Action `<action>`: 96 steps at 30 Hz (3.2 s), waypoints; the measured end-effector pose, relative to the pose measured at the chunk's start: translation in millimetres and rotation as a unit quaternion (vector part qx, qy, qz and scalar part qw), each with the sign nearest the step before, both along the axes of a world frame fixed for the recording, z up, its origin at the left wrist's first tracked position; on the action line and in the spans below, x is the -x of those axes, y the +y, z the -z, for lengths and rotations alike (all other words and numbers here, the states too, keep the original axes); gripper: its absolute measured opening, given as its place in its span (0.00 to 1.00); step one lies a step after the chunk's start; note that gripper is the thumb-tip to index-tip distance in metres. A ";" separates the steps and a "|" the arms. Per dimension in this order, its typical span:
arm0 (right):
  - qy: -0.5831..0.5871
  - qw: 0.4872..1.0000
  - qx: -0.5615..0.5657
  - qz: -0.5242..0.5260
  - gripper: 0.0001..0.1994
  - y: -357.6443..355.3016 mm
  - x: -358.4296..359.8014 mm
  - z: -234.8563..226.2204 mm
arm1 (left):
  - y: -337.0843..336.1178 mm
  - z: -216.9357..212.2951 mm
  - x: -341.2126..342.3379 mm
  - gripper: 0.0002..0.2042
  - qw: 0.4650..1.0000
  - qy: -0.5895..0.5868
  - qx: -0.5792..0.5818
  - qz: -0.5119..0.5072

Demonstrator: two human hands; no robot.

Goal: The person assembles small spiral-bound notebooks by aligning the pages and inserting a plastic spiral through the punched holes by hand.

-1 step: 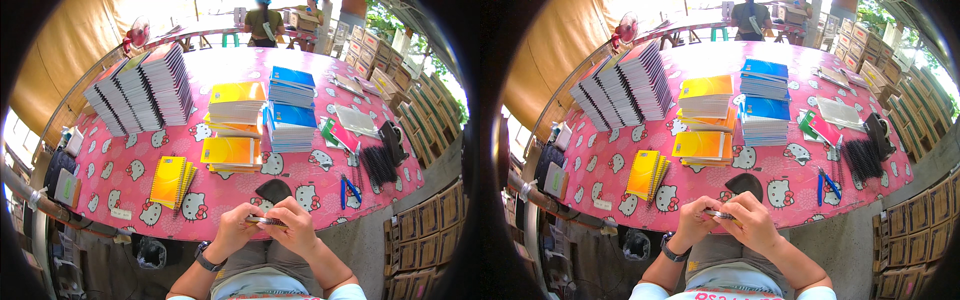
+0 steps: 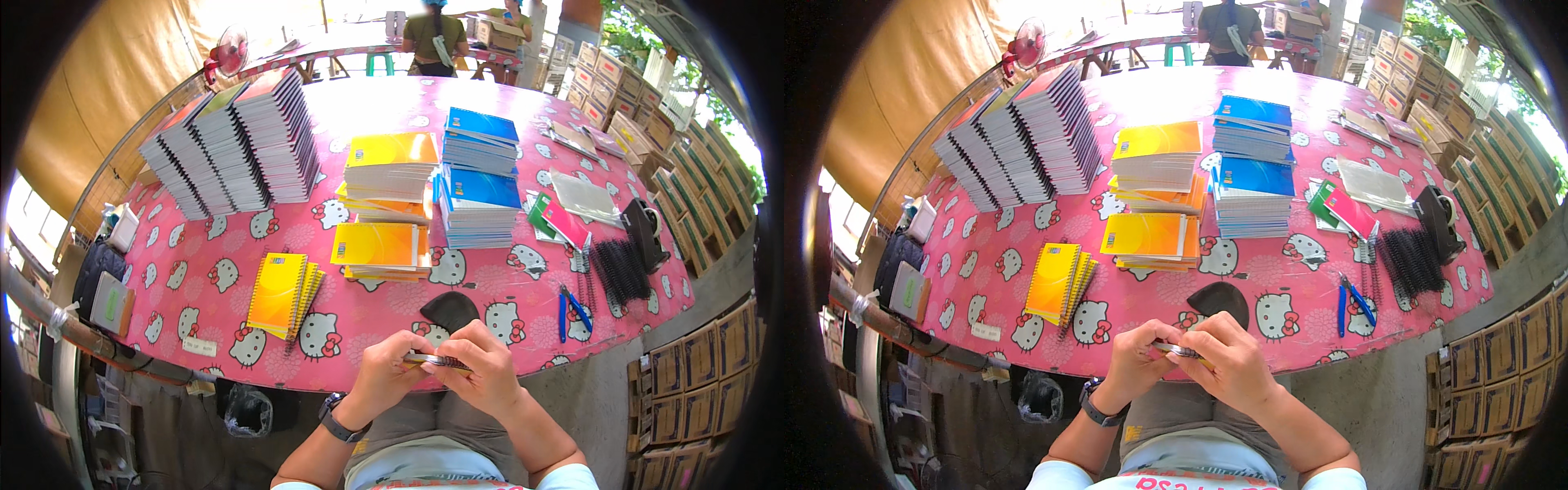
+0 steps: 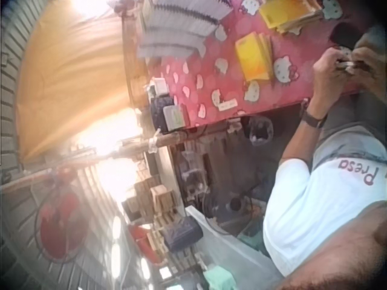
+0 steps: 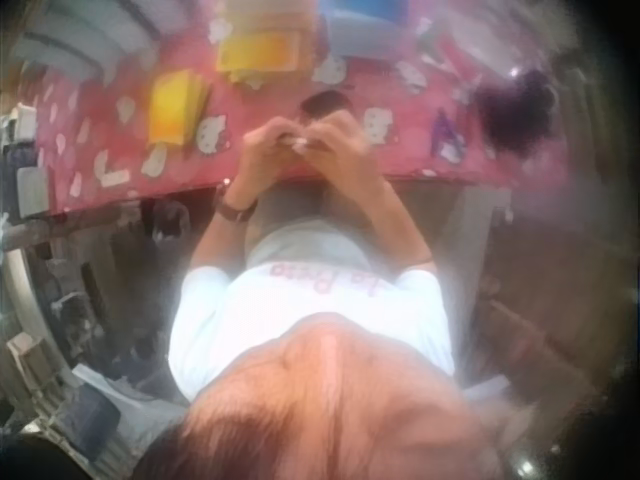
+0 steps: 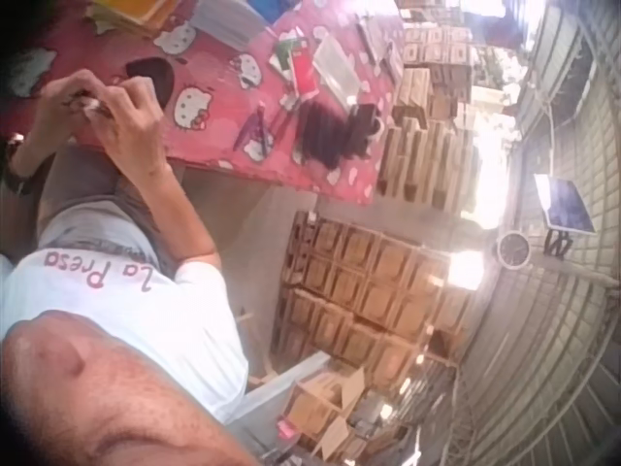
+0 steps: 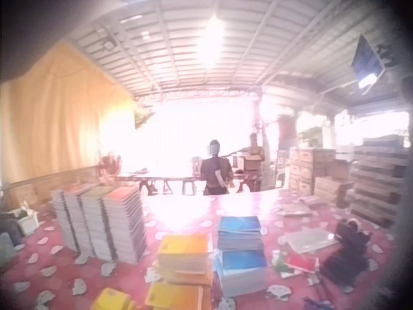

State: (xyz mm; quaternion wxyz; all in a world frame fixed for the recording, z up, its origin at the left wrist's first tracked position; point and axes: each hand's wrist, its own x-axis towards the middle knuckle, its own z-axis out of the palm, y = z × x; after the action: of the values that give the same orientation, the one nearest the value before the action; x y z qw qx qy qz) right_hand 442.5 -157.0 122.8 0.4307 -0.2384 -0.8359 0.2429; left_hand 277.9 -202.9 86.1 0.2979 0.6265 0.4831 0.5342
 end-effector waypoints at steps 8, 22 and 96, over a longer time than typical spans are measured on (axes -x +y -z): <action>-0.082 0.994 0.022 -0.073 0.09 5.6 -4.6 -13.8 | -6.3 -8.6 9.9 0.12 0.999 -0.006 0.045 0.022; -0.301 0.951 -0.041 0.056 0.37 33.6 -7.7 27.4 | -15.0 -17.8 133.8 0.13 0.913 -0.172 -0.089 -0.358; -0.081 0.876 -0.031 0.475 0.11 162.1 -153.0 90.2 | 21.7 32.1 -13.0 0.13 0.926 0.316 -0.187 -0.094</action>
State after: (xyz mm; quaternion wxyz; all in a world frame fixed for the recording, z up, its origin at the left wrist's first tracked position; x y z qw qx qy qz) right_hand 595.5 5.1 32.6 0.4319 -0.6119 -0.6615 -0.0371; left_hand 290.9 -181.2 54.0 -0.0438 0.7586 0.5004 0.4149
